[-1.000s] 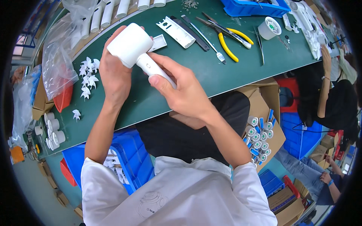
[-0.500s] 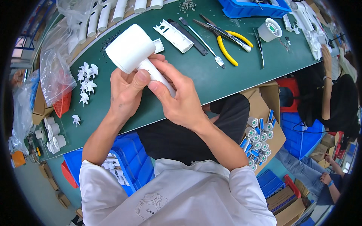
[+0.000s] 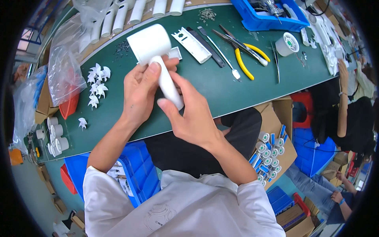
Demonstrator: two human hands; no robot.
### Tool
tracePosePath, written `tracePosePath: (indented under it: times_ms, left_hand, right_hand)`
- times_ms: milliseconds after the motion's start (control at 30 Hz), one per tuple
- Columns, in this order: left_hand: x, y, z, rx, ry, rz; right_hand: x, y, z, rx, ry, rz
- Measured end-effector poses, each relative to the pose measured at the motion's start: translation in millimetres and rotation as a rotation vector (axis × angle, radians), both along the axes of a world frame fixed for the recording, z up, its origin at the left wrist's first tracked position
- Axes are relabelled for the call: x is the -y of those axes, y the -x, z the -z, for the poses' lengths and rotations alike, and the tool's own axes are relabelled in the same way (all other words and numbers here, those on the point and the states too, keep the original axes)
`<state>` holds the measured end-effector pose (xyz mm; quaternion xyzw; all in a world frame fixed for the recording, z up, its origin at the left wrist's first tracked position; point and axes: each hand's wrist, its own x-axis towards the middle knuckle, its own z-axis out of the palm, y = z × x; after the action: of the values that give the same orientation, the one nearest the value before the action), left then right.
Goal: The person assembles handheld electric fans by installing electric motors, fan blades, and fan housing components. The person uses tweezers and pliers to manipulate the small parts.
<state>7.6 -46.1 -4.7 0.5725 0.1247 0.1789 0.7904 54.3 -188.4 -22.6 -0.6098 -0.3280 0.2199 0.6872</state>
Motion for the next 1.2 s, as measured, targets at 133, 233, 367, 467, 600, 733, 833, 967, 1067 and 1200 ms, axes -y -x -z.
tracePosePath:
  times_ms: [133, 233, 367, 467, 600, 733, 833, 967, 1067, 1200]
  left_hand:
    - [6, 3, -2, 0.009, -0.059, -0.028]
    - [8, 6, 1, 0.089, -0.101, 0.005]
    - [9, 6, -2, 0.092, -0.122, 0.072]
    - [11, 6, 0, 0.090, -0.107, 0.043]
    - [10, 8, -1, 0.091, -0.116, 0.022]
    - [10, 5, 1, 0.134, -0.142, -0.008]
    - [9, 7, -7, 0.010, -0.186, 0.034]
    - [17, 5, -7, 0.021, -0.160, 0.019]
    - [17, 5, -6, 0.052, -0.159, 0.044]
    - [16, 6, -3, 0.079, -0.226, 0.045]
  right_hand:
    - [5, 5, 5, 0.280, 0.156, 0.032]
    - [4, 3, 5, 0.230, 0.151, 0.016]
    - [9, 0, 3, 0.090, 0.154, -0.017]
    - [8, -1, 7, 0.086, 0.113, -0.038]
    - [7, -1, 5, 0.027, 0.089, -0.064]
    - [6, 2, -5, -0.082, 0.095, -0.068]
    - [8, -2, -7, -0.177, 0.057, -0.107]
    - [9, -6, -6, -0.321, -0.080, -0.190]
    - [9, -9, -5, -0.332, -0.124, -0.196]
    - [9, -6, -6, -0.321, -0.111, -0.172]
